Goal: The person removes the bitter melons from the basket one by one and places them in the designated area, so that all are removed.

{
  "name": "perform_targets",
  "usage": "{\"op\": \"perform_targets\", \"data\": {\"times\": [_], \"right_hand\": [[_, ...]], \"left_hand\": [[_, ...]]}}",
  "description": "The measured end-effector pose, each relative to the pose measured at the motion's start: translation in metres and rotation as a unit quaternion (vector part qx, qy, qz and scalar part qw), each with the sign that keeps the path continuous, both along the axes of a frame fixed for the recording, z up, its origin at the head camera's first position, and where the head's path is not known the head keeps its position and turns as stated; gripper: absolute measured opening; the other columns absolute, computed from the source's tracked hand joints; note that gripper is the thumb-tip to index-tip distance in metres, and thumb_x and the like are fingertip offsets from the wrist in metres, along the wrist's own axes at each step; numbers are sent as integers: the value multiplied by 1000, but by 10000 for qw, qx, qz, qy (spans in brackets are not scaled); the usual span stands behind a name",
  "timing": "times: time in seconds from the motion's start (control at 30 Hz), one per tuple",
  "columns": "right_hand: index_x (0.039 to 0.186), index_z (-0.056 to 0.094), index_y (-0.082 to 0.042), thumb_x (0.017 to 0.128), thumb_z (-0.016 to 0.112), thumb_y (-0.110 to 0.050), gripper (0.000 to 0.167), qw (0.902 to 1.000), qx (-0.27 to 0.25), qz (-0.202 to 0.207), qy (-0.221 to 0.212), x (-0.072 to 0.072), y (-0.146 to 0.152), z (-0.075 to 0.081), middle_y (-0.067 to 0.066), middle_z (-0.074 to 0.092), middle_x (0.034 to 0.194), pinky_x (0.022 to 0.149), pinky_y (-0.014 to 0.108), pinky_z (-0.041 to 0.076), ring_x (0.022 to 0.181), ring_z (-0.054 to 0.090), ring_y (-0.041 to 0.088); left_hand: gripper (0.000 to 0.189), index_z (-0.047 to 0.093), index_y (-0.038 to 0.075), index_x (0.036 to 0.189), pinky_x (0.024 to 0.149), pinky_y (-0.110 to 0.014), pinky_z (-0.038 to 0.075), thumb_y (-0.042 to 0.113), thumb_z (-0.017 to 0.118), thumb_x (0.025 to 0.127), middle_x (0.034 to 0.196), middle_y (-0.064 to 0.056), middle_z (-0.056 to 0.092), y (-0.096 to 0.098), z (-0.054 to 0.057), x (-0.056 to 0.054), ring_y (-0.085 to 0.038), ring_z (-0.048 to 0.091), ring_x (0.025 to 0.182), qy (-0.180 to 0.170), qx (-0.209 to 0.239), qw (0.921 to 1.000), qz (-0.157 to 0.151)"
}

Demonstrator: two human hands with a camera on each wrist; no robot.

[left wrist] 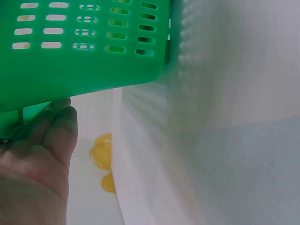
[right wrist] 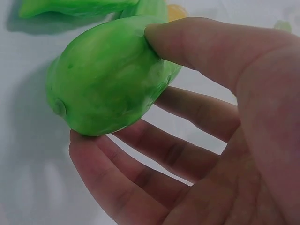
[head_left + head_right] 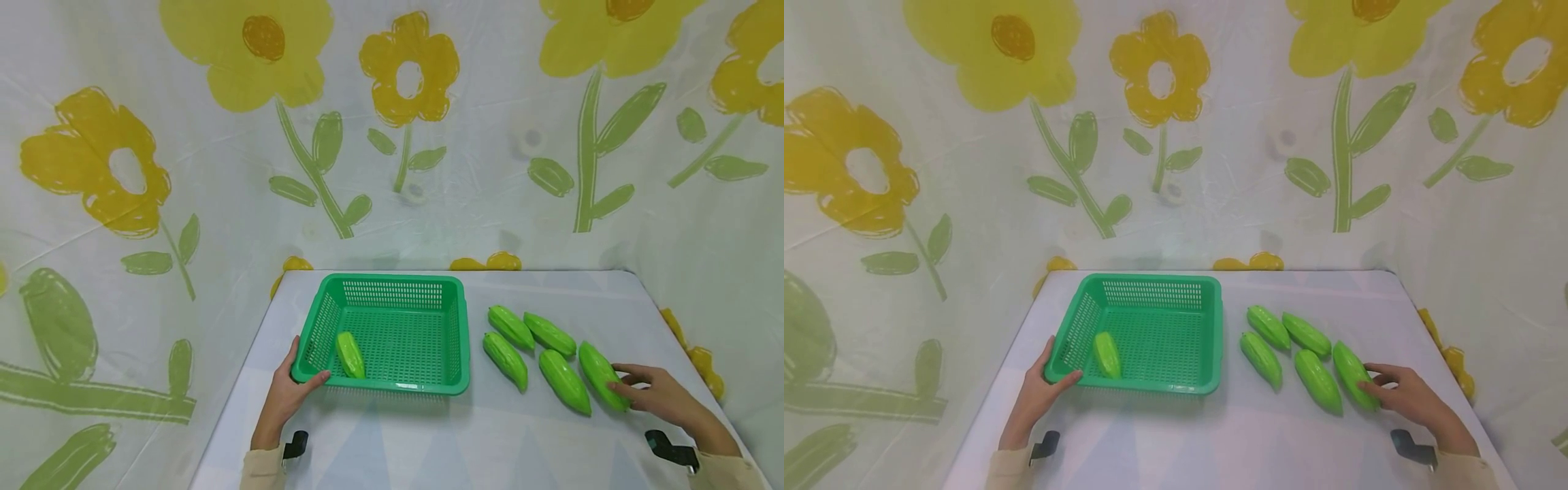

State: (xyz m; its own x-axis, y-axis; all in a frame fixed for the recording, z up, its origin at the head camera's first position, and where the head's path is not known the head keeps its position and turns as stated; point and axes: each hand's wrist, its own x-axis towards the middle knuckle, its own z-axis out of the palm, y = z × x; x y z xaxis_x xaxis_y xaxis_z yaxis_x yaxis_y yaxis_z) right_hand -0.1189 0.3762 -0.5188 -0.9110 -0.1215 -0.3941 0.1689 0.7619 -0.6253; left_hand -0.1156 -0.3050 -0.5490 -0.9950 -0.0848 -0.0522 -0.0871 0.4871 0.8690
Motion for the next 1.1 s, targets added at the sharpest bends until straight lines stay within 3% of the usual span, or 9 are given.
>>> {"op": "perform_targets", "data": {"times": [0.7,1.1], "right_hand": [[143,44,19,98,70,-40,79,9995,99,-211,-234,2,3,-16,38,64,118,77,41,64,91,71,22],[142,45,18,101,66,-39,74,9992,159,-116,-343,2,2,-15,41,60,122,78,45,64,102,70,34]], "left_hand": [[111,8,9,167,121,-66,30,31,82,88,172,-24,17,-2,-3,2,-48,22,157,120,-12,9999,-22],[111,8,12,168,122,-64,31,30,82,88,173,-22,17,0,2,1,-45,21,158,41,125,9999,-36]]}}
